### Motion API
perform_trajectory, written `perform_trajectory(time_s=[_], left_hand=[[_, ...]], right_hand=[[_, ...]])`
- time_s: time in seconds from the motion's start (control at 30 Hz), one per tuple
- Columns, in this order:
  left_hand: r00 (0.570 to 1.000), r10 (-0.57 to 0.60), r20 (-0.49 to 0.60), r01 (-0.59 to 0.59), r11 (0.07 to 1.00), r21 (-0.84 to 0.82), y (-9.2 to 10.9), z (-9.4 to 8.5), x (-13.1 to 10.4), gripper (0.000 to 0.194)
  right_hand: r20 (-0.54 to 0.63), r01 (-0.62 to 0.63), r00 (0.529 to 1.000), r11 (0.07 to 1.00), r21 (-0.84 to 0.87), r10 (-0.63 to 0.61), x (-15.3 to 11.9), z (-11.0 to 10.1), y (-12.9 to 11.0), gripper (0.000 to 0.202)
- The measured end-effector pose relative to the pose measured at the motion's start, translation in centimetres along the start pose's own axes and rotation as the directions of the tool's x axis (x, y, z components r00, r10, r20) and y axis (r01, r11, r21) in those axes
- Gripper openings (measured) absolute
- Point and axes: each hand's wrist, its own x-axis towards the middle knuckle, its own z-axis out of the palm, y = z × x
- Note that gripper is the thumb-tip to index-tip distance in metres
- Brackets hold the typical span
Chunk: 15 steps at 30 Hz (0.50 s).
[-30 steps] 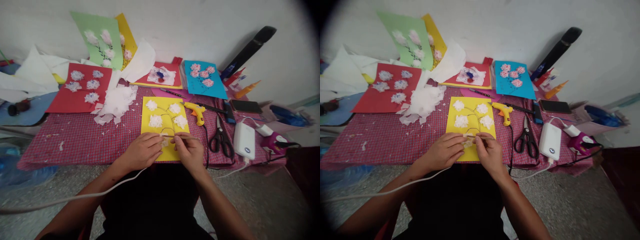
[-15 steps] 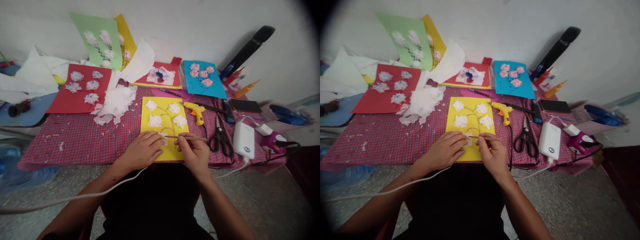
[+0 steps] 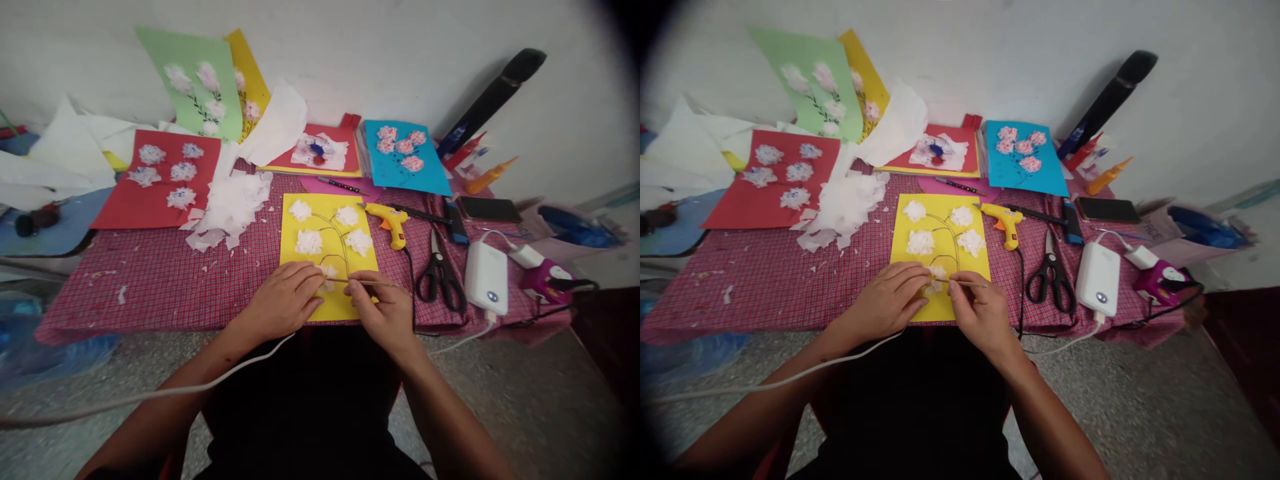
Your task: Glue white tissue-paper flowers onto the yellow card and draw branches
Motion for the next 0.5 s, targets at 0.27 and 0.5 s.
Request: perform_trajectory(time_s=[0.27, 0.5], left_hand=[[1.0, 0.004, 0.001, -0.004, 0.997, 0.079, 0.04, -0.03, -0.02, 0.037], [1.0, 0.004, 0.015, -0.005, 0.999, 0.054, -0.04, -0.02, -0.02, 0.03]], right_hand=[[0.012, -0.011, 1.0, 1.0, 0.018, 0.011, -0.43, -0.21, 0.31, 0.013], [0.017, -0.007, 1.0, 0.999, 0.031, 0.006, -0.45, -0.17, 0.19, 0.012]])
